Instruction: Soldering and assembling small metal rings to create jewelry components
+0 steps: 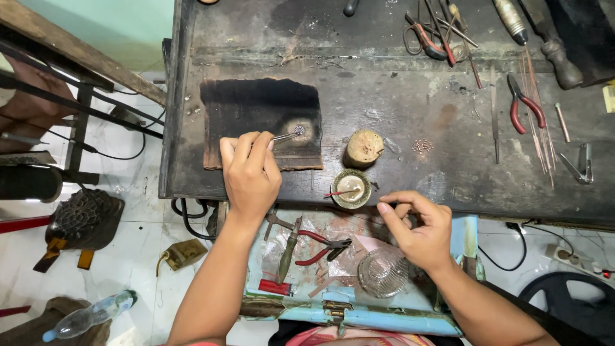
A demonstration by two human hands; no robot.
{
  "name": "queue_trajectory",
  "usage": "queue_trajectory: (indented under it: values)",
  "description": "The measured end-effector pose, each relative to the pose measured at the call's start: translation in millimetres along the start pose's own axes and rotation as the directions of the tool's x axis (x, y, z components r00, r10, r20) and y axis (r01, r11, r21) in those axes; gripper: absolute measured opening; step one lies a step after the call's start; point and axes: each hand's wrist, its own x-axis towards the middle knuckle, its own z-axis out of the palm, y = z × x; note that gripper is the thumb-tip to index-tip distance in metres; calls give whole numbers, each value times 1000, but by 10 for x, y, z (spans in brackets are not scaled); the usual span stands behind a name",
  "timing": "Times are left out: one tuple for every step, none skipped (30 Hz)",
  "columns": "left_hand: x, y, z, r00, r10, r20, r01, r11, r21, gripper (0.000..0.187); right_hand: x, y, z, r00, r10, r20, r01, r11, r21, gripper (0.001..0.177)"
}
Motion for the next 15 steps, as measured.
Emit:
queue_trajectory:
  values:
    - [6,14,-14,1000,-1,0,1,1000,0,8,-3,-2,1,1000,0,1,0,1000,0,9]
    - [14,30,-29,1000,6,3,-6,1000,13,8,-7,-6,0,1000,4,0,-4,1000,2,9]
    - [33,42,-35,1000,15,3,-15,1000,27,8,2,-5,0,1000,4,-2,-4,1000,4,9]
    - [24,41,-22,1000,17,0,-17,1000,27,8,3,-16,-6,1000,1,-4,-1,1000,4,9]
    - [14,37,-15,1000,5,-6,-5,1000,19,8,4,-28,-7,1000,8,-5,-8,1000,8,10]
    - [5,33,-6,1000,-6,-12,6,1000,12,9,5,-39,-8,1000,15,-7,-15,1000,13,11]
    - [29,50,-40,1000,-3,-13,3,1000,13,9,13,-44,-10,1000,14,-9,-14,1000,15,11]
    - [53,69,-73,999,-40,-10,40,999,-24,8,20,-48,-15,1000,8,-14,-8,1000,2,10]
    - [74,95,-103,997,-76,-6,75,995,-63,8,17,-53,-25,1000,3,-21,-3,1000,-13,9]
    - [80,164,-180,997,-72,-7,71,995,-64,8,4,-47,-29,1000,2,-25,-2,1000,-12,9]
    - [115,229,-236,986,-164,25,166,968,-189,9,16,-40,-36,999,2,-36,-3,1000,-12,10]
    - [151,296,-293,966,-249,69,258,916,-308,11,29,-34,-46,999,3,-47,-4,1000,-12,10]
    - [141,352,-297,969,-240,67,249,917,-313,11,35,-15,-51,998,-1,-57,0,1000,-13,10]
    - [129,407,-304,942,-311,121,333,844,-421,11,39,3,-56,997,-6,-76,5,1000,-10,10]
    - [126,457,-303,910,-371,184,410,751,-517,11,59,21,-62,995,-14,-96,13,1000,-9,10]
